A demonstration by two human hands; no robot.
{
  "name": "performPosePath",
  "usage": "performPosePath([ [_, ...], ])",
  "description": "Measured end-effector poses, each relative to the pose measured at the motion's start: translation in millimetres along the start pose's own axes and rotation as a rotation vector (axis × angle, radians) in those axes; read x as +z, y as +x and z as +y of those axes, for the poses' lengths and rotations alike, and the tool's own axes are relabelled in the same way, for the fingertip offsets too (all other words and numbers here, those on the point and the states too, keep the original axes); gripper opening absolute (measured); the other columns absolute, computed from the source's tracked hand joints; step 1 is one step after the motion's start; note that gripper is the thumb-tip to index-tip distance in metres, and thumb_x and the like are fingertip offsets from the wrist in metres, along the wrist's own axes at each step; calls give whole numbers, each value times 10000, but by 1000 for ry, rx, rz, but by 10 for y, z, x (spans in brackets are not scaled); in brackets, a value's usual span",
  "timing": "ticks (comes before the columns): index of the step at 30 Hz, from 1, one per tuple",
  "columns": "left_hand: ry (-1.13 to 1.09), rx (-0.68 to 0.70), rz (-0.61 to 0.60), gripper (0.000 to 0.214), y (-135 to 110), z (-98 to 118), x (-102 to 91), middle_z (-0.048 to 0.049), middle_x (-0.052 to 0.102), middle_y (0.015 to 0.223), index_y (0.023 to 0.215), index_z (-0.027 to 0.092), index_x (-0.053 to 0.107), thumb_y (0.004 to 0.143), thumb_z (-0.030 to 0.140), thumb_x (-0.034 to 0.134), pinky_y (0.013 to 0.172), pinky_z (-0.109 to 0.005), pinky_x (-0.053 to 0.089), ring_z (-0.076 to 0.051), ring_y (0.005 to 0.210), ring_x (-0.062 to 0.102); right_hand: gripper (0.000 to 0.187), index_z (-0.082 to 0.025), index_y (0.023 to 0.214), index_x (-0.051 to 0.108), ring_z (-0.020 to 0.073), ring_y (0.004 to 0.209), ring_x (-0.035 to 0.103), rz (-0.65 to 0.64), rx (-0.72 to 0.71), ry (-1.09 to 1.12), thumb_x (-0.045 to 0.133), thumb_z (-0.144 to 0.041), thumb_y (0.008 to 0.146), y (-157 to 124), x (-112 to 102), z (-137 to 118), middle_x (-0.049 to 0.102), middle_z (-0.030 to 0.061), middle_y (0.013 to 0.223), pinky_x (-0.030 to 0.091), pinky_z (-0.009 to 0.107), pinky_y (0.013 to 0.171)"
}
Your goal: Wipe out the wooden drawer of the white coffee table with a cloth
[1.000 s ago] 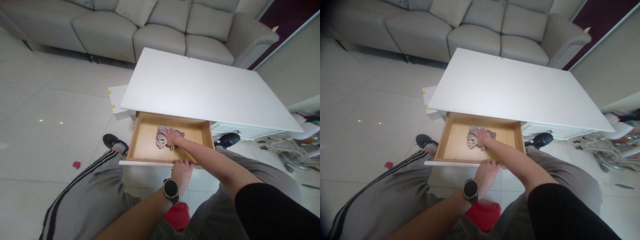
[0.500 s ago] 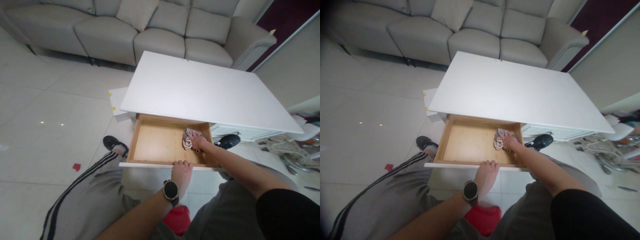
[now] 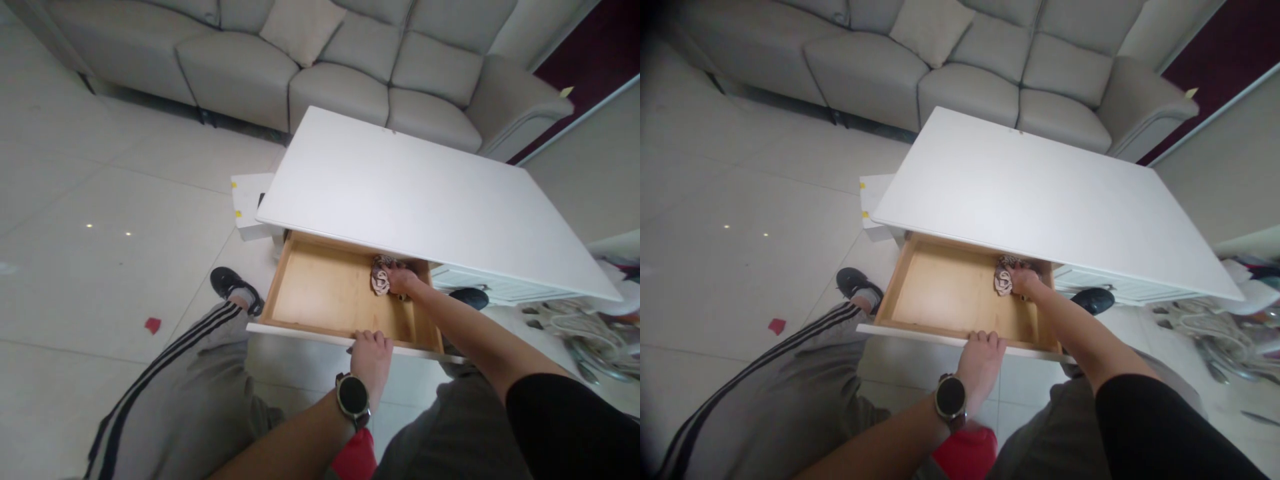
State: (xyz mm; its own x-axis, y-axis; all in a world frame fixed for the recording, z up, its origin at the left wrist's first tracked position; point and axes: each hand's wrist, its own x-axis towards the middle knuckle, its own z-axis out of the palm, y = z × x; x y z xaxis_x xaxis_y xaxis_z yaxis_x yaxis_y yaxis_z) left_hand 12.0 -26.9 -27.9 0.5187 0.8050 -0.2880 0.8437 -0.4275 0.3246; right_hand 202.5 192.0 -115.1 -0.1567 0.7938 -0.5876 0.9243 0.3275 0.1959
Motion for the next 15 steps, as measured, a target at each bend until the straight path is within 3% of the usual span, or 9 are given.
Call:
performPosePath([
  [6,13,6,33,243,-59,-51,32,-120,673,1007,1135,148,621,996,134,422,762,-407,453,-264,936,652,779,-150,1574,376,410,1206,629,-19,-43,-65,659,-314,867,51,-132,-257,486,307,1468,494,522,992],
  [15,6,-34,23,257,-136,-126,7,-124,683,1012,1136,148,641,1012,158,416,807,-423,446,-270,968,648,818,-140,1536,388,401,1197,641,8,-135,-98,693,-354,807,224,-613,-1256,551,303,1398,522,485,941],
])
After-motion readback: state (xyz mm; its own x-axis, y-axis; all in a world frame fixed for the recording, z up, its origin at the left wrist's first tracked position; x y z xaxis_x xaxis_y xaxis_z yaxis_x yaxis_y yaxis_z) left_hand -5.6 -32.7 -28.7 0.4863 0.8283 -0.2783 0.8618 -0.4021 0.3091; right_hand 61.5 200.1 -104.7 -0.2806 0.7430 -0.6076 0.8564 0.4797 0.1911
